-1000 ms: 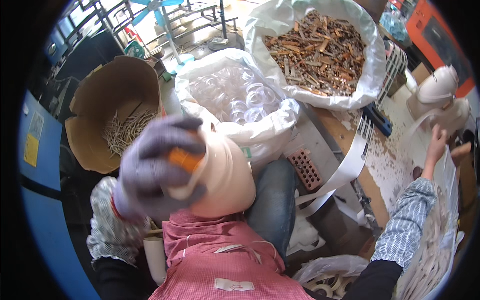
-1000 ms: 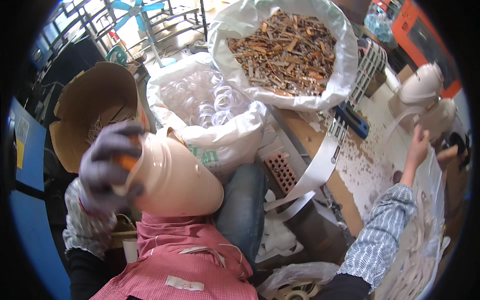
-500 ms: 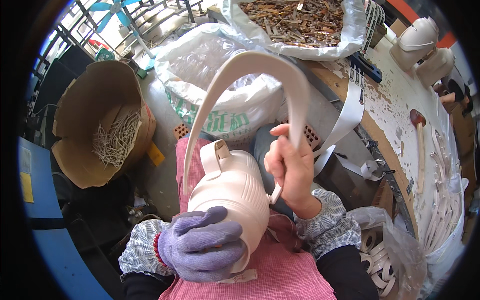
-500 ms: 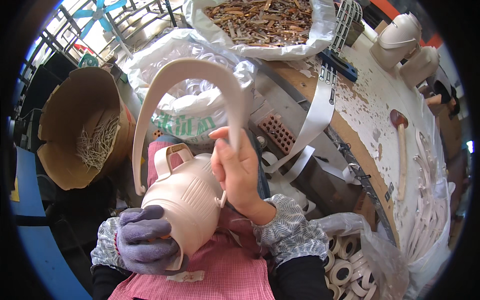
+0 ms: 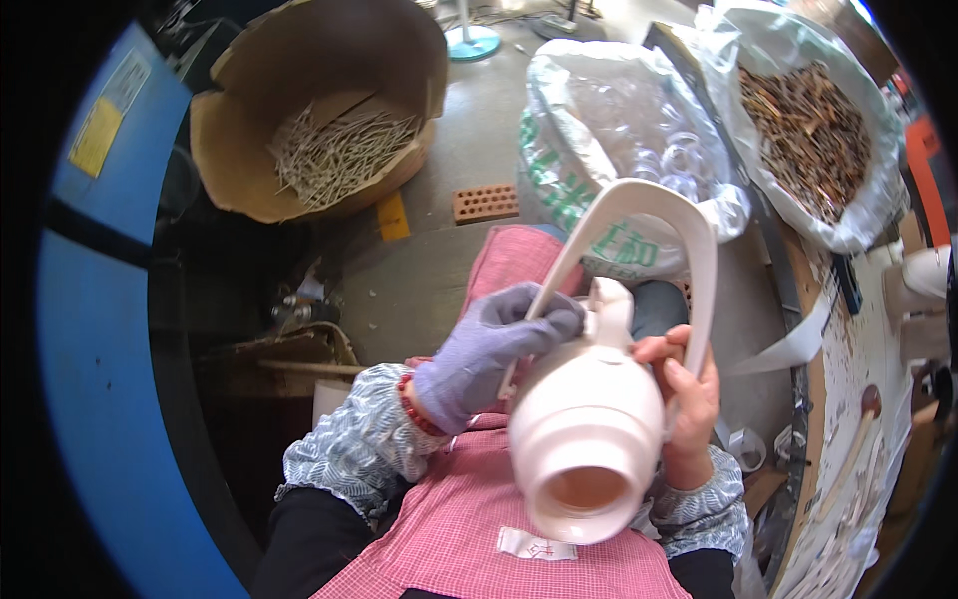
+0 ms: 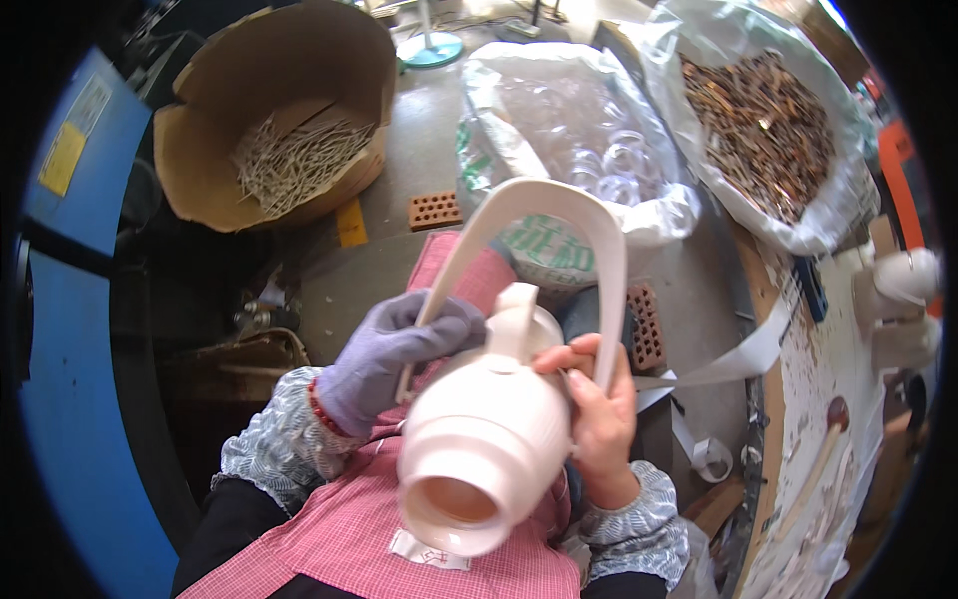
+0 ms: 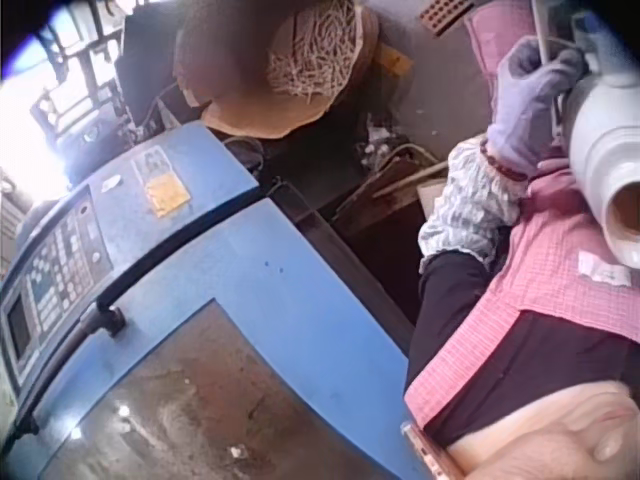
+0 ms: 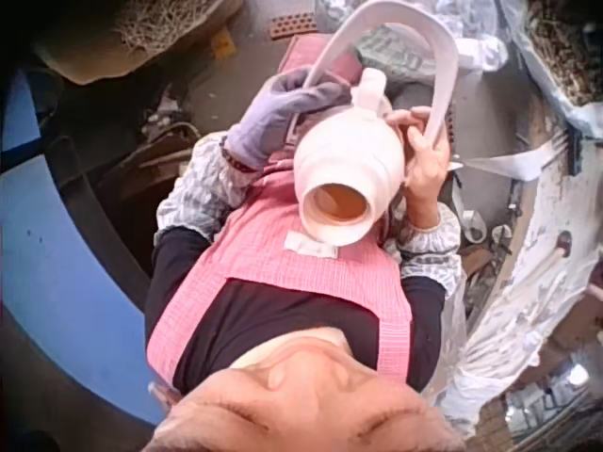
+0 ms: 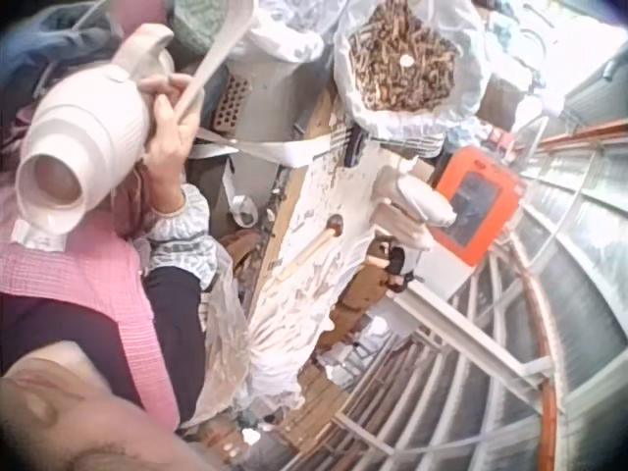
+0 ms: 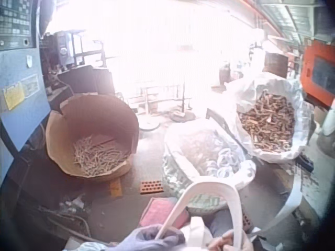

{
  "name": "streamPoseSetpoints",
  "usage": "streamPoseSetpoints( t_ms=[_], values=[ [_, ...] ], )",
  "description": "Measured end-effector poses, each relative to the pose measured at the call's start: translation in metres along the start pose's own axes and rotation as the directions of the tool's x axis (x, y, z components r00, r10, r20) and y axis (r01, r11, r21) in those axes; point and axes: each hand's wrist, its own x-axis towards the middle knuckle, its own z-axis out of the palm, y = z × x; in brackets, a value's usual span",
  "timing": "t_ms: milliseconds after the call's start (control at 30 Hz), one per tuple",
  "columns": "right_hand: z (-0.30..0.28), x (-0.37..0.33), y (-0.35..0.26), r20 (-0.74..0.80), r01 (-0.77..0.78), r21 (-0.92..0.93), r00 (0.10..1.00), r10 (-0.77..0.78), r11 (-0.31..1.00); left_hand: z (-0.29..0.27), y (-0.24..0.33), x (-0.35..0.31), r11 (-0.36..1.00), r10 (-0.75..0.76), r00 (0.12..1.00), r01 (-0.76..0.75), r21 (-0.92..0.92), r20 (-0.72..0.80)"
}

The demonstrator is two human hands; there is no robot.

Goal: The person assembles a beige thermos by inserting a wooden stopper into the opening, wrapping a white strap around the body, and securing it with a metal buckle. The person repeats this process for multiple units, placing finished items on the table.

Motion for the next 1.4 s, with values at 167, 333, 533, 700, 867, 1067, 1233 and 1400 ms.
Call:
streamPoseSetpoints(
  t_ms=[167, 333, 533, 700, 867, 1067, 1233, 1400],
  values=[
    [-0.016, -0.002, -0.006, 0.046, -0.041, 0.008, 0.998, 0.04, 0.999, 0.007, -0.034, -0.005, 0.969, 0.176, 0.982, -0.162, -0.187, 0.062],
    [-0.021, -0.005, -0.006, -0.019, -0.09, 0.019, 0.996, 0.091, 0.996, 0.021, -0.035, -0.006, 0.981, 0.146, 0.989, -0.148, -0.129, -0.023],
    [-0.022, -0.017, 0.014, -0.088, 0.065, -0.092, 0.993, -0.073, 0.994, 0.051, -0.043, -0.006, 0.933, 0.357, 0.924, -0.36, -0.002, -0.138],
    [-0.028, 0.036, -0.007, 0.376, 0.311, -0.058, 0.887, -0.268, 0.949, 0.01, -0.006, 0.012, 0.618, 0.707, 0.702, -0.673, 0.406, 0.087],
    [-0.02, 0.106, -0.053, 0.491, 0.449, -0.45, 0.846, -0.207, 0.772, 0.012, 0.075, 0.023, 0.582, 0.693, 0.633, -0.773, 0.252, 0.344],
    [-0.149, 0.052, -0.199, -0.114, 0.673, -0.464, 0.6, -0.792, 0.576, 0.049, 0.102, 0.067, 0.37, 0.48, 0.486, -0.867, 0.334, 0.73],
    [-0.297, -0.034, -0.279, -0.285, 0.481, -0.831, 0.061, -0.957, 0.278, -0.019, 0.062, 0.063, 0.517, 0.232, 0.84, -0.534, 0.669, 0.491],
    [-0.396, -0.05, -0.293, -0.017, -0.191, -0.98, -0.149, -0.989, 0.046, -0.022, 0.039, 0.094, 0.509, 0.109, 0.87, -0.464, 0.725, 0.481]
  ],
)
